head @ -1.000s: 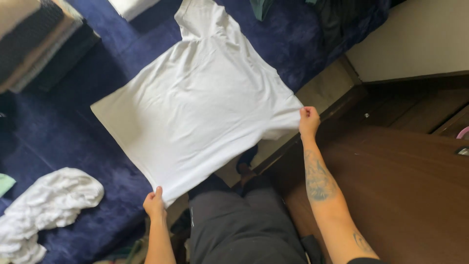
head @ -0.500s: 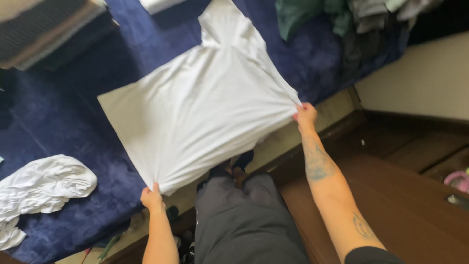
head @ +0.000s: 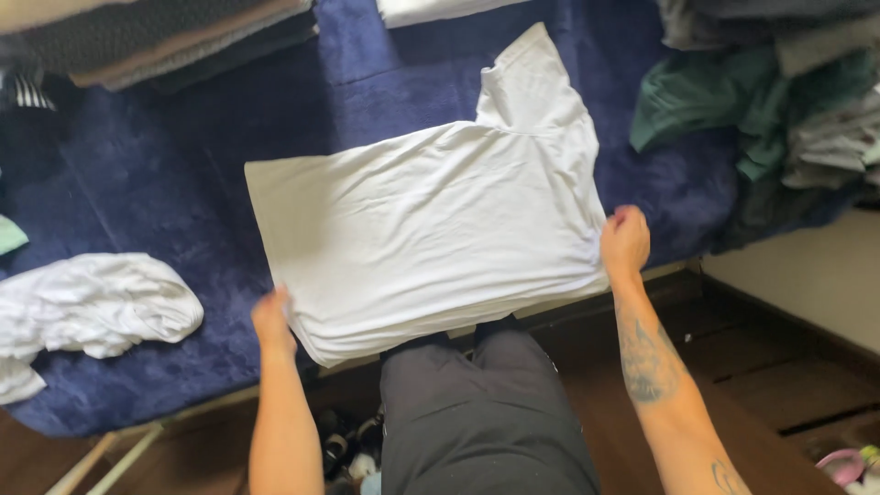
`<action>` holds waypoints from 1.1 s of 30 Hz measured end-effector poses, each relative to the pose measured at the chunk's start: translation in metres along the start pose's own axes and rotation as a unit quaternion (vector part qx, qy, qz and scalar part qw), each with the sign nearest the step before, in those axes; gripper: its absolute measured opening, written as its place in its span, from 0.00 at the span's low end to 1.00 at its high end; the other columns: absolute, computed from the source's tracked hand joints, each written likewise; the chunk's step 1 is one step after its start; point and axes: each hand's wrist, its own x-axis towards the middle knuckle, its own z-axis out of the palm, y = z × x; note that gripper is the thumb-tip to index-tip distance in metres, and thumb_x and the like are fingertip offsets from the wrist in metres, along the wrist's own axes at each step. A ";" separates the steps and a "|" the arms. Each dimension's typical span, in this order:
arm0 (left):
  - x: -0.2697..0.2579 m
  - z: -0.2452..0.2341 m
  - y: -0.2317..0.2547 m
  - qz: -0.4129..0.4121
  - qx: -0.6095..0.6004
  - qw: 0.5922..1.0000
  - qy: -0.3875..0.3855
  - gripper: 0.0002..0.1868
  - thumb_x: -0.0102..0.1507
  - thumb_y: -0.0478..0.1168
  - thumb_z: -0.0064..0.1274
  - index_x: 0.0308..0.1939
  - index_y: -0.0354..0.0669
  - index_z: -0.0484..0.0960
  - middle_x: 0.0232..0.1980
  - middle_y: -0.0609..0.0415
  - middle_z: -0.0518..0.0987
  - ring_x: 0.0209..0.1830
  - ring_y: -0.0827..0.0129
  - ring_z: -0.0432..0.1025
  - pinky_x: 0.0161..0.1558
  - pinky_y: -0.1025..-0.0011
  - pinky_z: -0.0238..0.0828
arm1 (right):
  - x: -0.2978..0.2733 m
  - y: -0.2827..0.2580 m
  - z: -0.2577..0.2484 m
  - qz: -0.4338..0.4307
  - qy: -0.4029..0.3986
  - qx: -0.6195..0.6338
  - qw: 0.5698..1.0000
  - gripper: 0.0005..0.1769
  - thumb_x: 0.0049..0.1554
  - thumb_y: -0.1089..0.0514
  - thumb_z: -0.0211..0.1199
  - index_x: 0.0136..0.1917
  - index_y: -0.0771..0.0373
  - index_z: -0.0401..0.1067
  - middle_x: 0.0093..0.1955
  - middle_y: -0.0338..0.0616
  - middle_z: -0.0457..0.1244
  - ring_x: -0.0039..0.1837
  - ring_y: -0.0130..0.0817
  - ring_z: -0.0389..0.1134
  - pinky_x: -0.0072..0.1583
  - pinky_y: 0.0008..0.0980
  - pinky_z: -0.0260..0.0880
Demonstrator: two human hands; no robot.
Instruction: The person is folding white t-shirts on a bed.
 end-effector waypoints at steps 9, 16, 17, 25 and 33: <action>0.078 0.135 0.174 0.067 0.137 0.988 0.003 0.07 0.67 0.43 0.63 0.40 0.47 0.82 0.35 0.66 0.77 0.34 0.81 0.66 0.39 0.79 0.65 | 0.183 -0.131 0.045 0.127 -0.220 0.167 0.953 0.17 0.56 0.56 0.68 0.53 0.71 0.72 0.46 0.56 0.70 0.43 0.53 0.74 0.44 0.47 0.71; 0.138 0.109 0.147 0.158 0.041 0.984 0.072 0.09 0.66 0.35 0.63 0.37 0.38 0.77 0.33 0.61 0.77 0.31 0.80 0.67 0.37 0.77 0.66 | 0.206 -0.101 0.045 -0.044 -0.057 0.043 0.997 0.10 0.61 0.56 0.63 0.50 0.65 0.77 0.44 0.57 0.71 0.47 0.52 0.74 0.52 0.46 0.72; 0.141 0.108 0.143 0.151 0.061 0.986 0.045 0.09 0.65 0.36 0.64 0.38 0.38 0.78 0.34 0.60 0.79 0.32 0.80 0.69 0.38 0.77 0.66 | 0.208 -0.106 0.045 -0.048 -0.069 -0.012 0.996 0.10 0.60 0.55 0.64 0.50 0.64 0.78 0.45 0.57 0.71 0.48 0.56 0.72 0.50 0.48 0.70; 0.098 0.153 0.232 0.161 0.358 0.911 0.124 0.15 0.62 0.45 0.70 0.31 0.37 0.84 0.26 0.59 0.80 0.25 0.78 0.72 0.38 0.75 0.70 | 0.255 -0.189 0.056 -0.021 -0.180 0.167 0.969 0.25 0.54 0.45 0.75 0.55 0.64 0.72 0.48 0.48 0.69 0.48 0.37 0.71 0.45 0.35 0.72; 0.153 0.124 0.201 0.108 0.009 0.989 0.104 0.13 0.66 0.39 0.62 0.30 0.35 0.83 0.32 0.55 0.83 0.30 0.76 0.76 0.38 0.69 0.74 | 0.305 -0.177 0.095 -0.152 -0.004 0.229 0.961 0.14 0.70 0.55 0.62 0.48 0.67 0.69 0.41 0.49 0.67 0.44 0.35 0.67 0.48 0.40 0.69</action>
